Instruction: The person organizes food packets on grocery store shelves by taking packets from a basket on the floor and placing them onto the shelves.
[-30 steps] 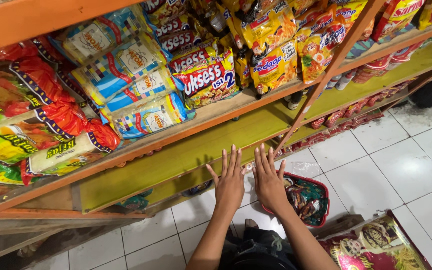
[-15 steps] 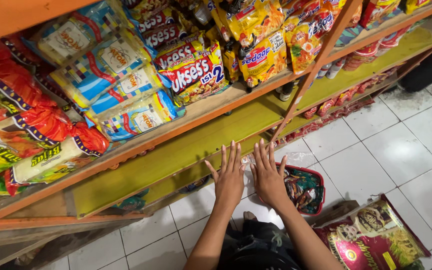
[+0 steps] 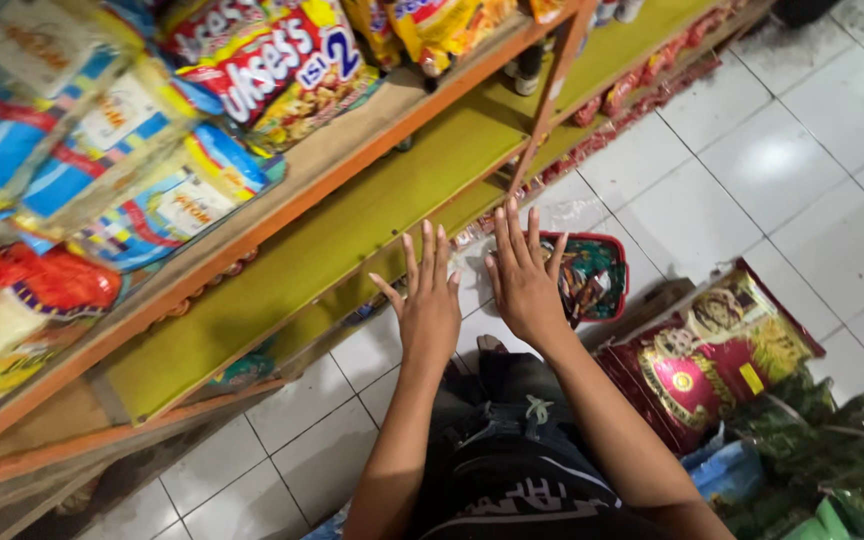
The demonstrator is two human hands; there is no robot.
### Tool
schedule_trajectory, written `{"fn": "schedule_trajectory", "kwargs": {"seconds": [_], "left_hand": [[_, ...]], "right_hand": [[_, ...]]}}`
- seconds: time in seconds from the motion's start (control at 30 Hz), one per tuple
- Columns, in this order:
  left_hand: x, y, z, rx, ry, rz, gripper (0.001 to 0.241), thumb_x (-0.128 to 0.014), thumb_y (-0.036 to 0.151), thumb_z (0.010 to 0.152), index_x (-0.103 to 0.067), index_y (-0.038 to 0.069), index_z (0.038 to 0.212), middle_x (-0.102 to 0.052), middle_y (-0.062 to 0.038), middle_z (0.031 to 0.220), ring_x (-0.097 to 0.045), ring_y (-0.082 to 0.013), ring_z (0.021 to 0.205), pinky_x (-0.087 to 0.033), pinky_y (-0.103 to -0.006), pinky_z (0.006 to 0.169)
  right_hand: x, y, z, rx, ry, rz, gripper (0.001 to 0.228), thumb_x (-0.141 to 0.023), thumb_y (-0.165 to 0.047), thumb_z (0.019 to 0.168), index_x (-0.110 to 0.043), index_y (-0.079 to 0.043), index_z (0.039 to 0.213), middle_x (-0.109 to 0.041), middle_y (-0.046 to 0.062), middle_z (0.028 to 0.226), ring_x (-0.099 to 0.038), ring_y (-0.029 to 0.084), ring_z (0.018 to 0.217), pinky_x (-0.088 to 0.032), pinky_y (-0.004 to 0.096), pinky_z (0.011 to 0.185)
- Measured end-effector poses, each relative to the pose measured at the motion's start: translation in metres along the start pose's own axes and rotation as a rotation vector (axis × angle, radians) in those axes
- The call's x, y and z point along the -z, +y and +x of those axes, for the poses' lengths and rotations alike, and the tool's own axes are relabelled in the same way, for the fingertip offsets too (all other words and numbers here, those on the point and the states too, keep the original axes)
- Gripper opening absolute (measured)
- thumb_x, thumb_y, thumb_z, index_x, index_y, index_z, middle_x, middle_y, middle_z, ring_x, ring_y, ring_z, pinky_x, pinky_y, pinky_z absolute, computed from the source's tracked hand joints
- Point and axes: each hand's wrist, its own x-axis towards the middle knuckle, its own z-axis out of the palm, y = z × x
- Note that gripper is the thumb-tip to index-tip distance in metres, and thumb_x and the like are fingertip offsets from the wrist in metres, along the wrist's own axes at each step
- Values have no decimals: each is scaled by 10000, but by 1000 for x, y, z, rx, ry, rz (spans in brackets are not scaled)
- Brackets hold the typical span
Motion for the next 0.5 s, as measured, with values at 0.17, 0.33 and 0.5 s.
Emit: {"fn": "schedule_trajectory", "kwargs": {"seconds": [0.17,0.33,0.5], "left_hand": [[-8,3,-2,-28,-73,21,668,-498,293,1042,-216,180,1637,-131,15,1715,-97,-242,1581,50,-762,1139],[-27,2,-6,-142,-102,40,665,-504,296,1043,-226,168,1634,-145,15,1715,-117,-249,1579,29,-759,1149],[-63,-5,0,-215,-154,26,664,-504,307,1042,-239,162,1633,-159,1,1714,-126,-251,1579,15,-747,1160]], "right_hand": [[2,1,-9,-70,-6,26,643,-453,-300,1083,-242,-47,1635,-179,130,1718,-94,382,1588,-35,691,1202],[-7,7,-21,-134,11,-13,631,-465,-304,1084,-272,-53,1630,-200,123,1720,-108,373,1597,-31,685,1215],[-33,28,-34,-222,-1,-87,647,-477,-323,1067,-283,-65,1628,-219,117,1713,-129,357,1592,-34,665,1224]]}}
